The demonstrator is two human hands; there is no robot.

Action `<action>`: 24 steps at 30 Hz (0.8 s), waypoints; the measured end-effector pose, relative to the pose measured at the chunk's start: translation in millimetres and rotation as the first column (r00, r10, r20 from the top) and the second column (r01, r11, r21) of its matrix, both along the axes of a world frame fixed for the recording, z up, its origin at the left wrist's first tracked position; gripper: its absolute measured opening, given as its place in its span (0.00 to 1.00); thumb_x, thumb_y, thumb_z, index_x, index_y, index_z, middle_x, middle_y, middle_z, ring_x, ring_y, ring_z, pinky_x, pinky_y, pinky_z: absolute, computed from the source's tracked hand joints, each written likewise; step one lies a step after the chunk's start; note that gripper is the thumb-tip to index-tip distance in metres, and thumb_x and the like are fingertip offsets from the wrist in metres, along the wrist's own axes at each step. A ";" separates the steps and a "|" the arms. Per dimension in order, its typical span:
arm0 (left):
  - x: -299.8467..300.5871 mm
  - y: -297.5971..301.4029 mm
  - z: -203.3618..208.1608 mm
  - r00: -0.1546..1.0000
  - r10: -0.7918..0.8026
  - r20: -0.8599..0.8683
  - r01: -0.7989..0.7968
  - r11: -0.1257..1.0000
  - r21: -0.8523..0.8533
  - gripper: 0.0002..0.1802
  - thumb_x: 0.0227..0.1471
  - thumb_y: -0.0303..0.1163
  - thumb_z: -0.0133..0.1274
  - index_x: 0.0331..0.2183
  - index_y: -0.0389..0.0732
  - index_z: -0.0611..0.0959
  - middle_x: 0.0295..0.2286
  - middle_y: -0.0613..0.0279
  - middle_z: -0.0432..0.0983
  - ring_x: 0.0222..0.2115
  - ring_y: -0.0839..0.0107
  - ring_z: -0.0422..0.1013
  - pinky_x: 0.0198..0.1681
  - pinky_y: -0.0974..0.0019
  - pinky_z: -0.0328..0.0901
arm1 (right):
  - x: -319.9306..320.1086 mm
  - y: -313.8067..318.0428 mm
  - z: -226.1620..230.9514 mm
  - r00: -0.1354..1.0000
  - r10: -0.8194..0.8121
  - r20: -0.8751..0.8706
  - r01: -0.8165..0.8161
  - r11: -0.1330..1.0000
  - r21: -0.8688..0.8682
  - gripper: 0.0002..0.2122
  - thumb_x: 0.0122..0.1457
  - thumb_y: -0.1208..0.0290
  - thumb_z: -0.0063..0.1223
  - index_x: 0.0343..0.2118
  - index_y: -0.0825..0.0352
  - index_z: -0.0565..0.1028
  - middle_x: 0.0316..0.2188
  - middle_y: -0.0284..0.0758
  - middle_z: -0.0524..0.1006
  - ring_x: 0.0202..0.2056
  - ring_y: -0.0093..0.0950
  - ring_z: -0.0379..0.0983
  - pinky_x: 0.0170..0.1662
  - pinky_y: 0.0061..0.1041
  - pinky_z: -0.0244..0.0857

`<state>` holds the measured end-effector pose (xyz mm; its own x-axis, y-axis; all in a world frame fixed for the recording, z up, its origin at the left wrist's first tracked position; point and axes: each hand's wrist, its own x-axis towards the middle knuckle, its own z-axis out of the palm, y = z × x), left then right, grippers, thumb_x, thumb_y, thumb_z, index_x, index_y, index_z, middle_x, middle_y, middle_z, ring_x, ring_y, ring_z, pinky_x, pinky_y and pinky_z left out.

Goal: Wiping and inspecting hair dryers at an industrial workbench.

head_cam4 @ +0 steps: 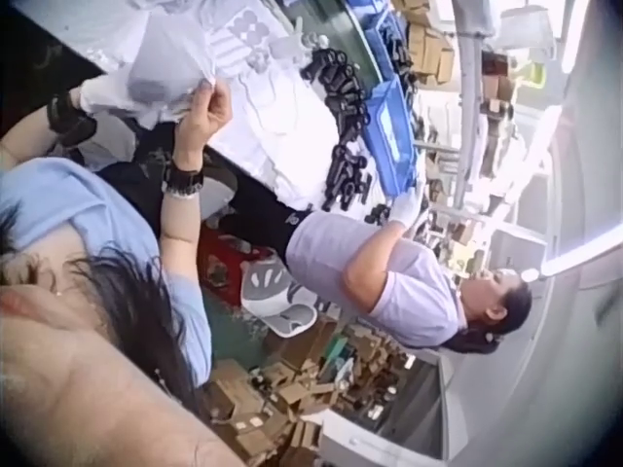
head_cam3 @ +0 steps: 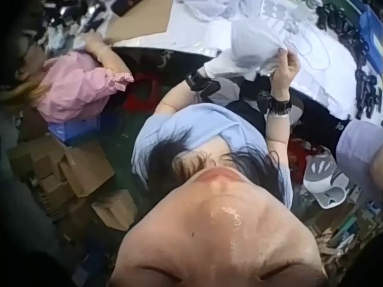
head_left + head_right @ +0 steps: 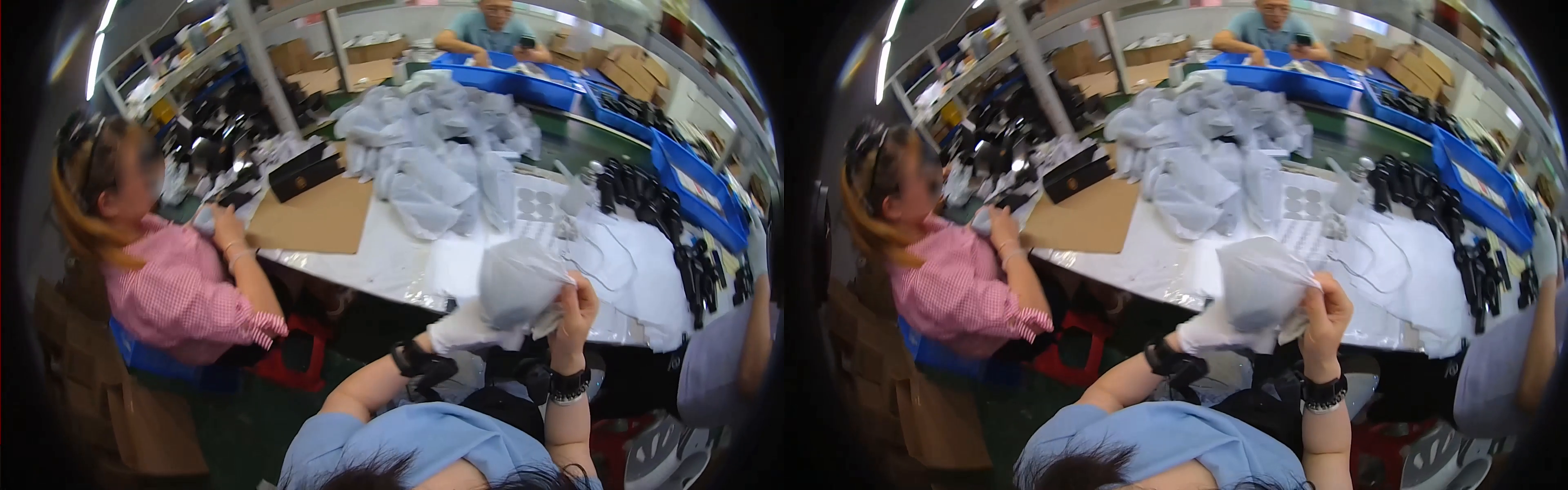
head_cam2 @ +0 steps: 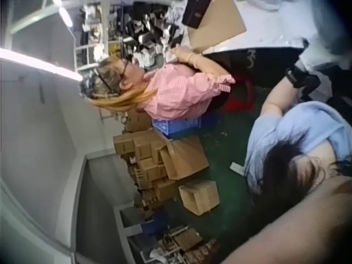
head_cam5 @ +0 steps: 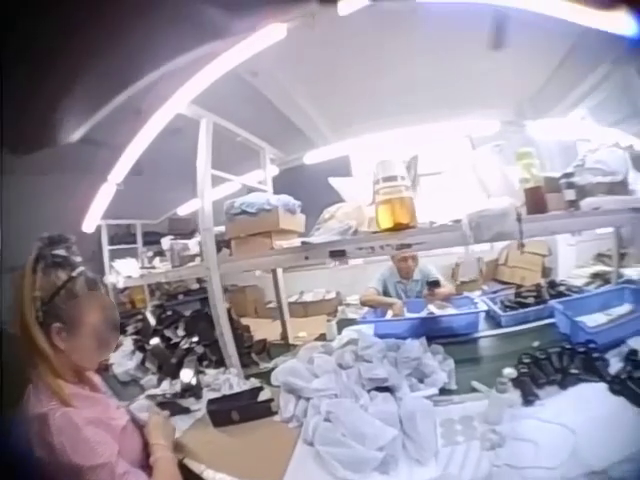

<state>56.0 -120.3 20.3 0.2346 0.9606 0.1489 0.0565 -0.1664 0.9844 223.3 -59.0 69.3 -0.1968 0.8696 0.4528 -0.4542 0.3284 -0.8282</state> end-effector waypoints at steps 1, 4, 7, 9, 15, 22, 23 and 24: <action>-4.5 5.7 6.4 0.992 0.076 0.096 -0.063 0.989 -0.133 0.30 0.37 0.24 0.62 0.47 0.39 0.73 0.42 0.63 0.72 0.41 0.73 0.67 0.45 0.66 0.64 | 13.0 13.1 0.0 0.999 -0.033 0.021 0.035 0.996 -0.079 0.05 0.59 0.76 0.48 0.33 0.70 0.75 0.28 0.29 0.72 0.25 0.13 0.59 0.29 0.13 0.53; -64.9 29.5 5.5 0.426 0.226 -0.876 -0.121 0.974 0.192 0.21 0.41 0.27 0.59 0.41 0.37 0.78 0.36 0.61 0.75 0.37 0.72 0.70 0.42 0.65 0.66 | 47.9 55.7 -0.5 1.000 -0.018 -0.004 0.016 0.950 -0.310 0.08 0.60 0.72 0.47 0.36 0.69 0.75 0.27 0.28 0.73 0.25 0.11 0.60 0.28 0.12 0.54; -134.3 60.2 17.9 0.523 0.684 -0.509 -0.759 0.645 0.088 0.14 0.40 0.21 0.50 0.34 0.33 0.79 0.29 0.59 0.76 0.28 0.72 0.70 0.33 0.67 0.65 | 109.0 101.4 -28.0 0.998 -0.045 -0.043 0.026 0.928 -0.371 0.09 0.60 0.71 0.46 0.38 0.70 0.74 0.26 0.28 0.72 0.25 0.13 0.62 0.28 0.12 0.55; -161.5 77.1 37.9 0.364 0.765 -0.531 -0.690 0.605 0.398 0.13 0.44 0.26 0.50 0.35 0.31 0.78 0.31 0.51 0.77 0.31 0.66 0.73 0.35 0.63 0.65 | 156.4 119.6 -31.6 0.995 -0.067 -0.070 0.033 0.917 -0.397 0.10 0.60 0.71 0.44 0.39 0.71 0.73 0.25 0.29 0.71 0.25 0.15 0.63 0.29 0.13 0.56; -253.1 122.7 11.2 0.016 0.649 -0.760 -0.728 0.529 0.436 0.27 0.41 0.38 0.56 0.43 0.31 0.76 0.36 0.38 0.74 0.40 0.47 0.71 0.40 0.58 0.66 | 249.6 142.1 -25.2 0.991 -0.057 -0.122 -0.005 0.890 -0.457 0.12 0.57 0.73 0.41 0.42 0.72 0.72 0.26 0.31 0.71 0.28 0.17 0.65 0.31 0.13 0.58; -203.3 160.4 13.7 -0.283 0.803 -0.525 -0.620 0.265 0.738 0.28 0.39 0.32 0.55 0.45 0.31 0.74 0.34 0.40 0.75 0.38 0.45 0.72 0.41 0.55 0.67 | 284.6 210.8 -28.1 0.993 -0.089 -0.075 0.053 0.919 -0.391 0.14 0.52 0.76 0.43 0.42 0.71 0.73 0.25 0.30 0.71 0.27 0.16 0.65 0.34 0.13 0.58; -194.8 159.2 23.8 -0.359 0.852 -0.380 -0.502 0.167 0.848 0.27 0.39 0.31 0.54 0.45 0.31 0.74 0.33 0.40 0.76 0.38 0.45 0.72 0.41 0.55 0.68 | 278.1 224.9 -25.1 0.993 -0.110 -0.050 0.083 0.924 -0.373 0.14 0.52 0.76 0.43 0.42 0.71 0.73 0.26 0.30 0.71 0.27 0.16 0.65 0.34 0.13 0.58; -184.9 155.1 29.3 -0.423 0.878 -0.223 -0.372 0.056 0.927 0.27 0.39 0.29 0.54 0.45 0.31 0.74 0.32 0.41 0.76 0.37 0.45 0.72 0.41 0.56 0.68 | 273.0 240.4 -23.3 0.993 -0.120 -0.022 0.105 0.930 -0.353 0.14 0.52 0.76 0.44 0.42 0.71 0.73 0.26 0.30 0.71 0.27 0.16 0.65 0.34 0.14 0.59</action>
<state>-128.9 34.7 49.6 -0.3331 0.3310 0.8829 0.8516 0.5075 0.1310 496.3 181.4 46.0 -0.0759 0.9897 0.1211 -0.4685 0.0718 -0.8805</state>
